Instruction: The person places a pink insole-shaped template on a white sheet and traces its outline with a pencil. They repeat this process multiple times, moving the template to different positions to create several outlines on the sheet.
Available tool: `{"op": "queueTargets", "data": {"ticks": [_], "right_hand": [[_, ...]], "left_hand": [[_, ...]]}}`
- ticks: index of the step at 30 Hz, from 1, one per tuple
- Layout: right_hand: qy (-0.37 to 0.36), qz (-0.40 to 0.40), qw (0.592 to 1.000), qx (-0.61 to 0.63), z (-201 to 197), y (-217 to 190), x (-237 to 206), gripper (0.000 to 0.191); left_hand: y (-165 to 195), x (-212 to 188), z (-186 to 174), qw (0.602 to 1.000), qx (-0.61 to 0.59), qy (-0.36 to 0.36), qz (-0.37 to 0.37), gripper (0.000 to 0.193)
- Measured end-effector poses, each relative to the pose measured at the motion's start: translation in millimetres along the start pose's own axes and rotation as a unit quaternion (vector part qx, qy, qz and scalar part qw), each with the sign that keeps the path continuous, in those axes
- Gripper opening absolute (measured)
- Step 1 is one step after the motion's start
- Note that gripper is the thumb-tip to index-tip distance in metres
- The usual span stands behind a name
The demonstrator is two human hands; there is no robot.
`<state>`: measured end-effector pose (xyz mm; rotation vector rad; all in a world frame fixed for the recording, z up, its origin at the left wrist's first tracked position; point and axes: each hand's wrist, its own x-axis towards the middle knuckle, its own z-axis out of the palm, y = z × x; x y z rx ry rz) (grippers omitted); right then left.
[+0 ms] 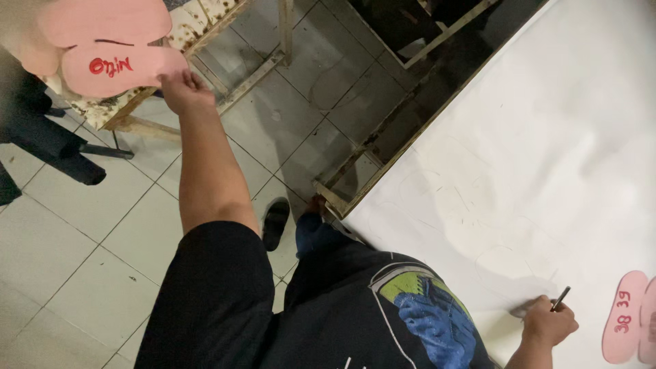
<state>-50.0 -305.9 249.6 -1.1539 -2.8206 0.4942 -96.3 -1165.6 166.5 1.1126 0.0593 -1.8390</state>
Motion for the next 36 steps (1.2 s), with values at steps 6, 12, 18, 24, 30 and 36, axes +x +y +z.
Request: {"op": "queueTargets", "data": {"ticks": [6,12,18,24,30,36], "right_hand": [[0.021,-0.011,0.999,-0.030,9.6,19.4,18.7,0.040],[0.095,-0.275,0.955,-0.055,20.9,23.5,31.8,0.032],[-0.039,-0.365,0.910,0.193,36.8,-42.3,-9.8,0.025],[-0.193,-0.366,0.869,0.271,5.4,-71.8,-68.8,0.024],[-0.327,-0.250,0.866,0.284,-24.4,-55.8,-83.8,0.027],[-0.443,-0.260,0.764,0.391,-30.3,-47.5,-85.2,0.048]], "left_hand": [[-21.9,-48.4,-54.3,0.971,0.037,-0.204,-0.121,0.029],[-81.2,-194.5,-78.3,0.795,0.159,-0.445,-0.381,0.039],[-151.1,-327.5,-104.8,0.616,0.277,-0.524,-0.518,0.052],[-201.8,-399.9,-162.4,0.472,0.337,-0.544,-0.607,0.057],[-219.1,-432.7,-200.1,0.493,0.344,-0.504,-0.620,0.047],[-224.1,-458.6,-231.5,0.561,0.488,-0.467,-0.478,0.030]]}}
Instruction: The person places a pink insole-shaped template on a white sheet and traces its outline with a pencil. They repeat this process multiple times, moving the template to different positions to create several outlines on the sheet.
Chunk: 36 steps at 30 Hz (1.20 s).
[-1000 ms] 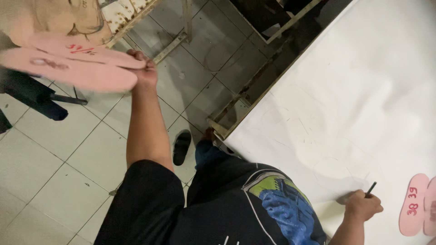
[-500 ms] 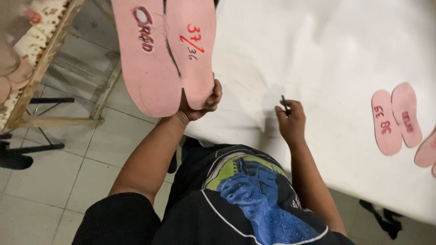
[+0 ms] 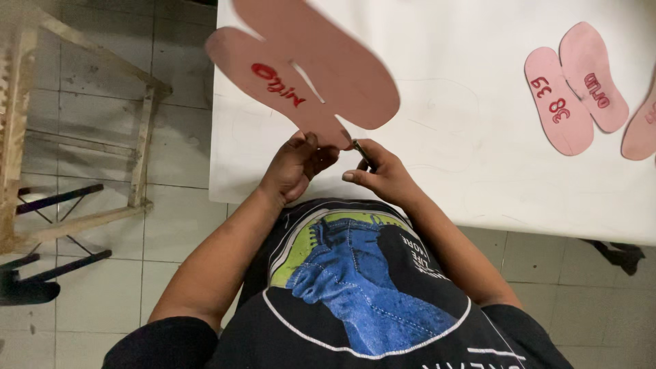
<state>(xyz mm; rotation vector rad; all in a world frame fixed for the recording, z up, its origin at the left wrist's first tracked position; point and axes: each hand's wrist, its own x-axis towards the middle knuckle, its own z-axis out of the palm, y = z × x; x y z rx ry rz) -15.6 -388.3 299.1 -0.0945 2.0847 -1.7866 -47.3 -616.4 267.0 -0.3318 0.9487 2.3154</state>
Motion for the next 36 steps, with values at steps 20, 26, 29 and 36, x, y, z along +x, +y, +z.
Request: {"op": "queueTargets", "data": {"ticks": [20,26,29,36], "right_hand": [[0.346,0.082,0.935,0.001,-72.0,-19.8,119.0,0.040],[0.313,0.066,0.947,-0.036,-57.8,-24.4,166.5,0.041],[0.321,0.066,0.944,-0.044,-55.4,-17.3,181.9,0.039],[0.298,0.027,0.948,-0.107,-57.1,10.2,190.2,0.033]], "left_hand": [[121.1,109.0,-83.6,0.515,0.760,0.189,0.349,0.057],[150.0,120.4,-105.3,0.592,0.687,0.169,0.385,0.048],[150.8,121.0,-109.5,0.583,0.679,0.162,0.416,0.042],[150.2,125.8,-114.1,0.599,0.657,0.175,0.424,0.036]]}}
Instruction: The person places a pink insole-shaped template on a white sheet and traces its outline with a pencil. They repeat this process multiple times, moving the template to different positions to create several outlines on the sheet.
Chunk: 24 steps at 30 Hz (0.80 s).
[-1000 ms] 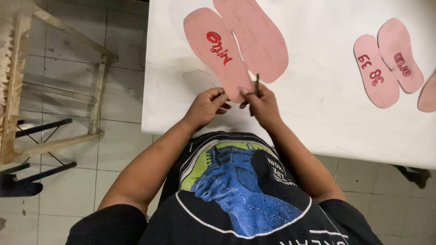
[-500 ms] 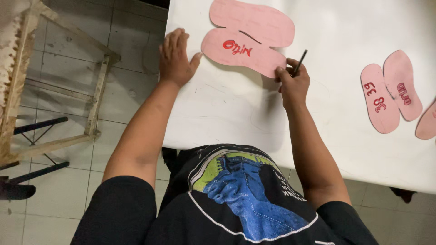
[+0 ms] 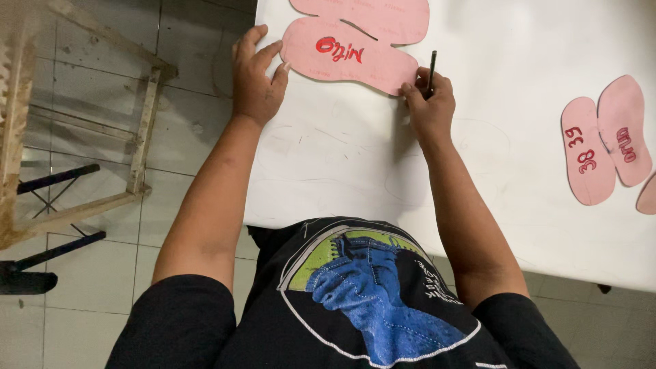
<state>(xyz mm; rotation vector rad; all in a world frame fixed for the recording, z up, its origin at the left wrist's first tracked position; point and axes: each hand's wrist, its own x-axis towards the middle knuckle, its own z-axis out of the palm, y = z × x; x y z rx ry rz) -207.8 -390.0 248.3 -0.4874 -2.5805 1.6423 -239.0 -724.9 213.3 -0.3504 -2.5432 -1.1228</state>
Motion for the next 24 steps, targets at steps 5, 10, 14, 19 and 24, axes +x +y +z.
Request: {"op": "queueTargets", "data": {"ticks": [5,10,14,19,24], "right_hand": [[-0.037,-0.026,0.997,-0.070,-5.1,5.5,5.2,0.046],[-0.037,-0.039,0.989,-0.141,-8.8,2.3,2.6,0.055],[-0.043,-0.024,0.992,-0.120,-9.0,0.1,0.5,0.053],[-0.047,-0.043,0.992,-0.112,-9.9,1.0,0.5,0.052],[-0.050,-0.042,0.993,-0.098,-9.6,2.8,0.4,0.051]], "left_hand": [[0.7,0.3,-0.1,1.000,-0.006,0.001,-0.011,0.038],[1.0,1.5,-0.1,1.000,-0.001,0.001,-0.008,0.038],[1.6,2.8,0.8,1.000,0.001,0.003,-0.010,0.036],[1.8,2.5,0.5,1.000,-0.006,0.000,-0.016,0.037],[0.6,1.2,-0.8,1.000,-0.008,0.003,-0.014,0.038]]}}
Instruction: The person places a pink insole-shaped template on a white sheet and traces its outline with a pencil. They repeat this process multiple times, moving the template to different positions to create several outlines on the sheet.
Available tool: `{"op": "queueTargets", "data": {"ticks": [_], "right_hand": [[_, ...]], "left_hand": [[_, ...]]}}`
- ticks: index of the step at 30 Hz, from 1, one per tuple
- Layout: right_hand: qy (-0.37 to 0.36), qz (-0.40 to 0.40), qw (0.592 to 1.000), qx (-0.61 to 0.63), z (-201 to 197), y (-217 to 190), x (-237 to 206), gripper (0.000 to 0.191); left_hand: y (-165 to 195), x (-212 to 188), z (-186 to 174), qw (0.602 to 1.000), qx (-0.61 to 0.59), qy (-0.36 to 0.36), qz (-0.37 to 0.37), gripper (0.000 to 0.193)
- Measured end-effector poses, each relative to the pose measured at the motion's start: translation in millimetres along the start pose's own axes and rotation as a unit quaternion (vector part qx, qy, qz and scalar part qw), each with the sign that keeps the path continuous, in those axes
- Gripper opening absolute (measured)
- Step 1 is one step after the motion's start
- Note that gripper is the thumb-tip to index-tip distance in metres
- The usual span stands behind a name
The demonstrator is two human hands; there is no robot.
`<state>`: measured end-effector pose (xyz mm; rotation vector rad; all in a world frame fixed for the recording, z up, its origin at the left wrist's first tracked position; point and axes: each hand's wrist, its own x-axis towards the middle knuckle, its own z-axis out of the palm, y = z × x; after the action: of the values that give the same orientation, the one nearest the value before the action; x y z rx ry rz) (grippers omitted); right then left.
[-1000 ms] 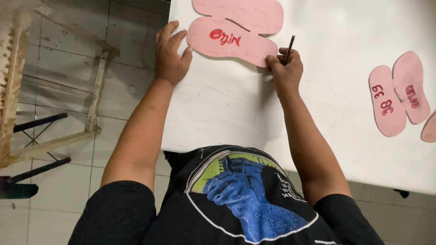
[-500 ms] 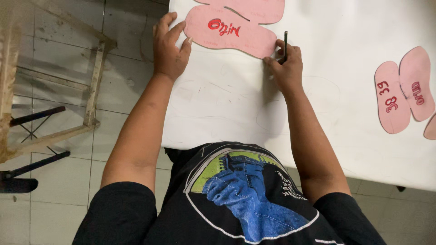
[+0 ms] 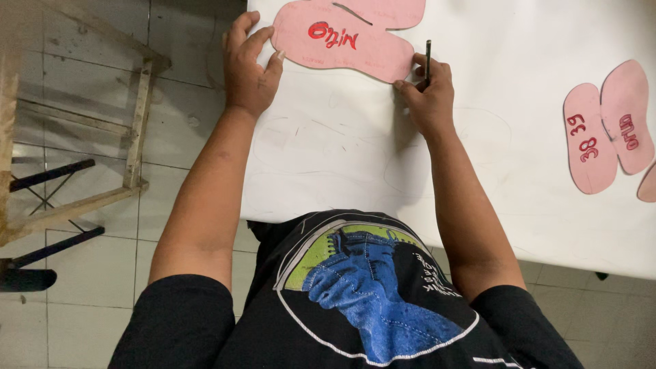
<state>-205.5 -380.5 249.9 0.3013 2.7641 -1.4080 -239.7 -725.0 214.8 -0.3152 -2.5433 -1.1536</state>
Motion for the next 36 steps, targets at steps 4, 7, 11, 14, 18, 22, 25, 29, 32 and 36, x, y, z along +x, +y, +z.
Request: {"op": "queueTargets", "data": {"ticks": [4,7,11,14,18,22,25,29,32,36], "right_hand": [[0.001,0.001,1.000,-0.003,-0.6,0.3,-0.5,0.051],[0.002,-0.008,1.000,-0.011,-1.3,1.3,-1.1,0.051],[0.002,-0.015,1.000,-0.017,-1.1,2.3,-0.5,0.051],[-0.002,-0.011,1.000,-0.022,-1.0,1.5,-0.2,0.051],[-0.004,-0.009,0.999,-0.033,-0.7,-0.3,0.3,0.052],[-0.013,0.000,0.998,-0.062,-0.4,-0.1,3.1,0.050],[-0.016,-0.041,0.994,-0.103,-1.4,-2.3,4.9,0.050],[-0.030,-0.047,0.990,-0.133,-3.7,-18.7,9.8,0.048],[-0.013,-0.105,0.981,-0.164,-4.0,-45.1,23.1,0.030],[0.016,-0.294,0.950,-0.109,9.5,-88.9,41.1,0.016]], "left_hand": [[0.6,0.3,-0.5,1.000,-0.003,0.006,0.011,0.037],[0.8,0.5,-0.3,1.000,0.006,0.004,0.010,0.037],[-1.1,0.7,1.2,1.000,-0.011,0.009,0.015,0.038],[-1.5,1.1,3.1,1.000,-0.005,0.014,0.012,0.037],[1.2,2.4,2.1,1.000,-0.014,0.013,-0.001,0.037],[6.2,5.5,1.1,1.000,0.005,0.025,0.010,0.036],[19.2,7.6,14.5,0.995,0.102,0.001,0.015,0.029],[60.3,13.3,61.5,0.991,0.031,-0.127,-0.011,0.014],[100.0,0.4,94.3,0.954,0.221,-0.185,0.089,0.027],[120.8,-3.5,108.8,0.916,0.365,-0.122,0.110,0.041]]}}
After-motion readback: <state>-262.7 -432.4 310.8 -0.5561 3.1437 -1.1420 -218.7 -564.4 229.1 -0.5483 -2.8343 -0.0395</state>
